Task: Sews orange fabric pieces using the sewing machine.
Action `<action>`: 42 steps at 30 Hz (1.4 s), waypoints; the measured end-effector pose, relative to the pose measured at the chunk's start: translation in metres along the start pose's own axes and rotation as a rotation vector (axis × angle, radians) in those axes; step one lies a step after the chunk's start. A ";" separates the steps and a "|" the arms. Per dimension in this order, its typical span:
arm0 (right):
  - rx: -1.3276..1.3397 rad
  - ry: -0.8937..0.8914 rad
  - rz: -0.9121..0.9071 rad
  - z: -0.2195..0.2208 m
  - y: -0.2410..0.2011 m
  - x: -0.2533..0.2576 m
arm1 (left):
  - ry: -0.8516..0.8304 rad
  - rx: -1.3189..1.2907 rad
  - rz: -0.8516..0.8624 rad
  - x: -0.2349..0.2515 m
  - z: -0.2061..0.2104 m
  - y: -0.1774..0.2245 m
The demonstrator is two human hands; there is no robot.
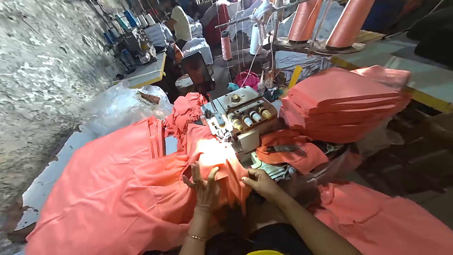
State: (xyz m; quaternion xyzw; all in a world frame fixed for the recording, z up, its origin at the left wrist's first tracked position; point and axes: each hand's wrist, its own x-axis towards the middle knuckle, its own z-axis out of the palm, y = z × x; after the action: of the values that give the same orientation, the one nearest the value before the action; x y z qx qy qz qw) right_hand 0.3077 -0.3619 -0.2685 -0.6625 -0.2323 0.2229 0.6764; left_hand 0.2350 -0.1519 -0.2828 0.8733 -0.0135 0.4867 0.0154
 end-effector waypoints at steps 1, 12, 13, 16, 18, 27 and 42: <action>-0.037 0.035 -0.016 0.001 0.003 -0.002 | 0.003 -0.054 0.045 0.006 0.000 -0.003; 0.043 0.066 -0.038 0.012 -0.001 -0.022 | -0.026 -0.455 -0.007 0.060 -0.013 0.045; 0.058 0.069 -0.039 0.012 -0.001 -0.023 | -0.026 -0.455 -0.022 0.057 -0.012 0.047; 0.071 0.068 -0.046 0.014 0.001 -0.022 | -0.059 -0.467 -0.057 0.048 -0.012 0.049; 0.062 0.080 -0.065 0.016 0.001 -0.016 | -0.089 -0.453 -0.076 0.046 -0.010 0.047; 0.060 0.038 -0.030 0.046 -0.030 0.016 | -0.478 -0.422 -0.141 0.092 -0.003 0.005; -0.046 0.101 -0.199 0.056 -0.023 0.018 | -0.414 -0.311 -0.475 0.078 -0.018 0.018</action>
State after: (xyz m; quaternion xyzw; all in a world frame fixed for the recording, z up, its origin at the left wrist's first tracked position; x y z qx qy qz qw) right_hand 0.2880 -0.3075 -0.2440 -0.6620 -0.2675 0.1156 0.6905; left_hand 0.2602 -0.1697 -0.2068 0.9195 0.1131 0.2742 0.2579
